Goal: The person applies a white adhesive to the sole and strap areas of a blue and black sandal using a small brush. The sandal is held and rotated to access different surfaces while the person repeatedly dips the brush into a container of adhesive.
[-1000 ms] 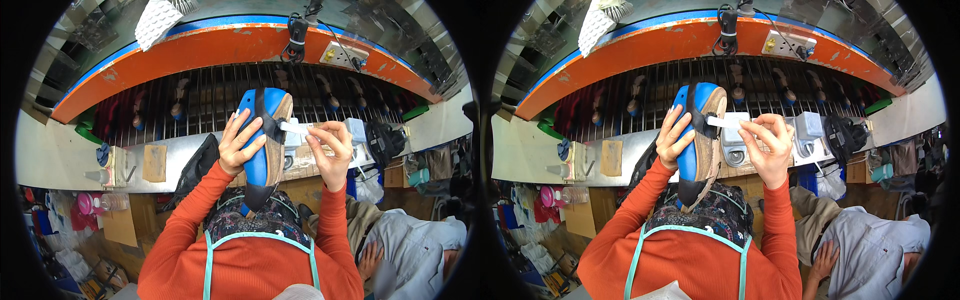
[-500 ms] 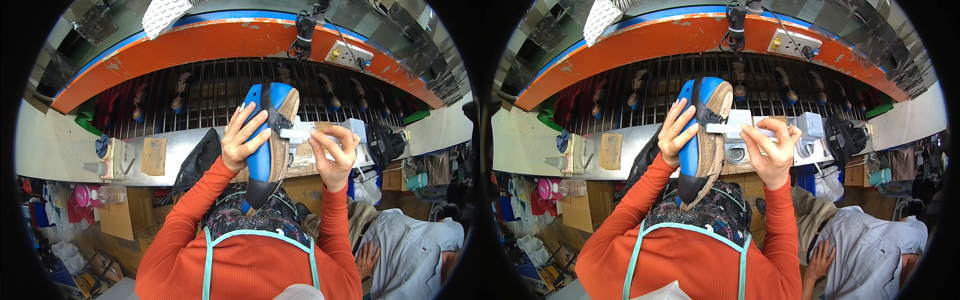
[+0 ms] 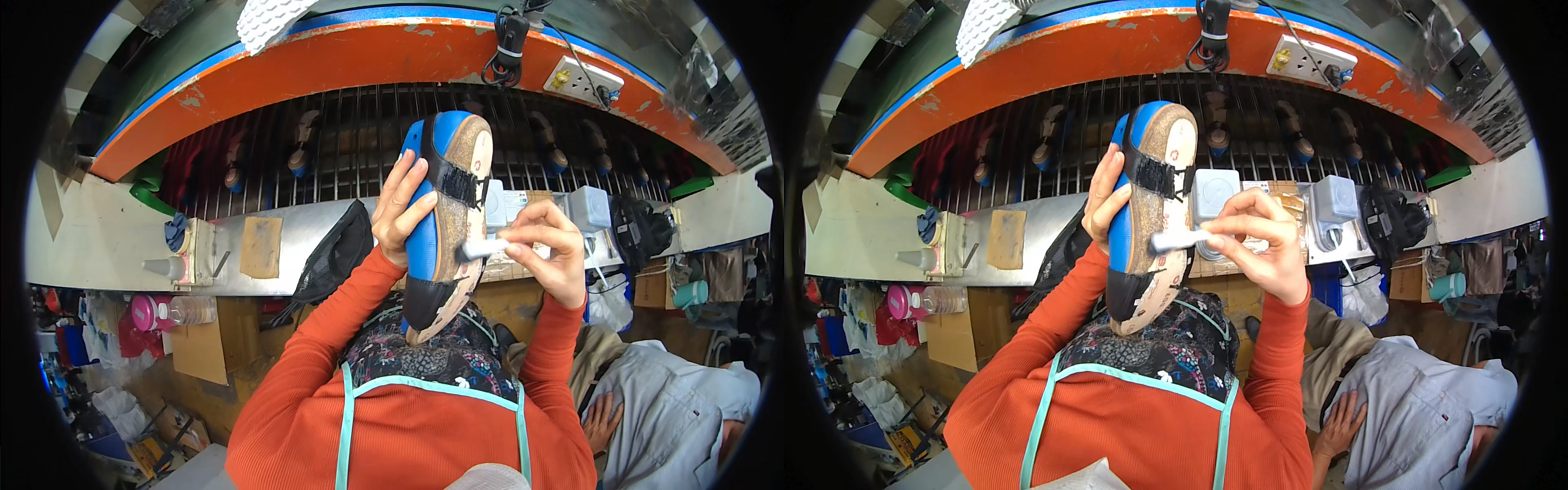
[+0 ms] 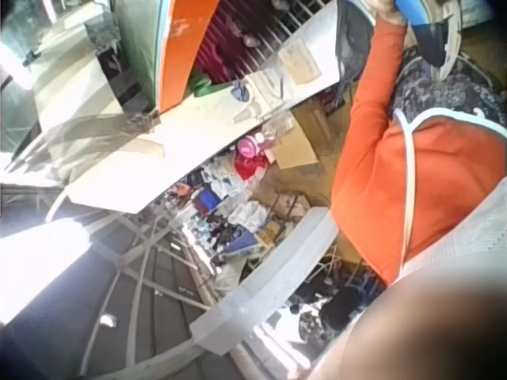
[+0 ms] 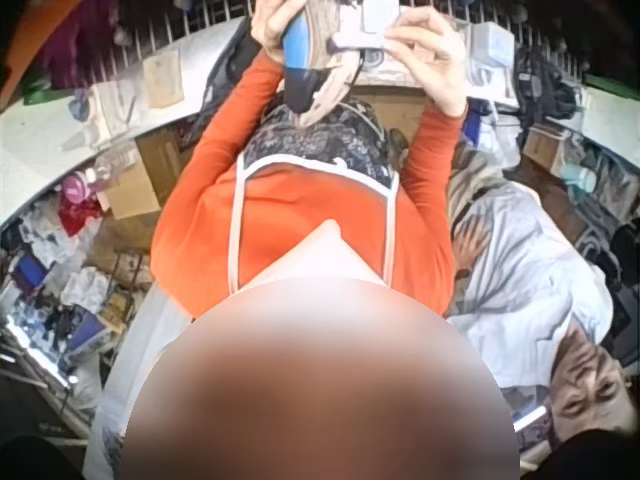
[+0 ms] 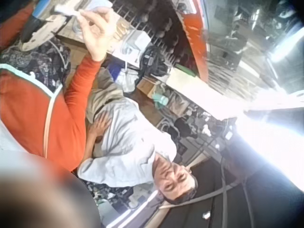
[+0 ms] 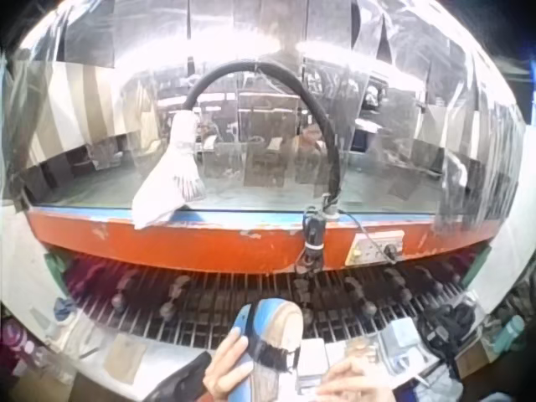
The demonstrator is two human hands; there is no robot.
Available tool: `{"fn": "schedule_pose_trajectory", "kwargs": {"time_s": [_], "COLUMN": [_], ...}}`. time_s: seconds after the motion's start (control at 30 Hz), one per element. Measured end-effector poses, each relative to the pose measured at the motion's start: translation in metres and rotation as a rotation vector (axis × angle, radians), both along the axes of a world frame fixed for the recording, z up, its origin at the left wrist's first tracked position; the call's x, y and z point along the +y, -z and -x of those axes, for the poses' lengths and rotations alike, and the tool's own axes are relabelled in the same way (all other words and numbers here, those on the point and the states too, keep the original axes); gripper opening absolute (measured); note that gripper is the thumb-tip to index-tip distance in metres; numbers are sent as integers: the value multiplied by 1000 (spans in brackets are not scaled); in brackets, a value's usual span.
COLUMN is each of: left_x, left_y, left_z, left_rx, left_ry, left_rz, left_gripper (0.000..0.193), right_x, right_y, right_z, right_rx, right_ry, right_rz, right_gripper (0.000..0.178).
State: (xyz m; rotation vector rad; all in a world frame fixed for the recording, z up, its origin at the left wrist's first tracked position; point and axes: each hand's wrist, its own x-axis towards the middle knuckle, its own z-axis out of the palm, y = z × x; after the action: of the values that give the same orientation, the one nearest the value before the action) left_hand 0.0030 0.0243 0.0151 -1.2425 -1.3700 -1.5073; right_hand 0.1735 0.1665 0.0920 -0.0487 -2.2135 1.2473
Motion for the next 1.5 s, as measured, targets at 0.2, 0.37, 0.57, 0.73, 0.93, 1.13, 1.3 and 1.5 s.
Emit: {"fn": "schedule_pose_trajectory", "kwargs": {"time_s": [0.2, 0.37, 0.57, 0.73, 0.93, 1.13, 1.3, 1.5], "left_x": [2, -4, -8, -11, -18, -19, -19, -19], "left_y": [2, 4, 10, 12, 11, 7, 6, 5], "left_z": [5, 16, 14, 13, 14, 15, 19, 21], "left_rx": [-11, 83, 83, 104, 145, 169, 204, 200], "left_ry": [-77, -172, -129, -136, -151, -182, -193, -169], "left_rz": [-53, -11, 58, 116, 200, 243, 266, 260], "left_gripper": [47, 41, 38, 39, 40, 41, 41, 41], "right_x": [-37, -54, -63, -60, -57, -54, -53, -46], "right_y": [44, 49, 44, 37, 35, 35, 37, 37], "right_z": [4, -24, -10, -2, 7, 11, 15, 20], "right_rx": [178, 4, 52, 46, 25, 73, 156, 246], "right_ry": [297, 159, 295, 395, 513, 653, 767, 723], "right_rz": [86, 544, 344, 153, -18, -393, -630, -598], "right_gripper": [17, 17, 16, 18, 20, 25, 30, 29]}}
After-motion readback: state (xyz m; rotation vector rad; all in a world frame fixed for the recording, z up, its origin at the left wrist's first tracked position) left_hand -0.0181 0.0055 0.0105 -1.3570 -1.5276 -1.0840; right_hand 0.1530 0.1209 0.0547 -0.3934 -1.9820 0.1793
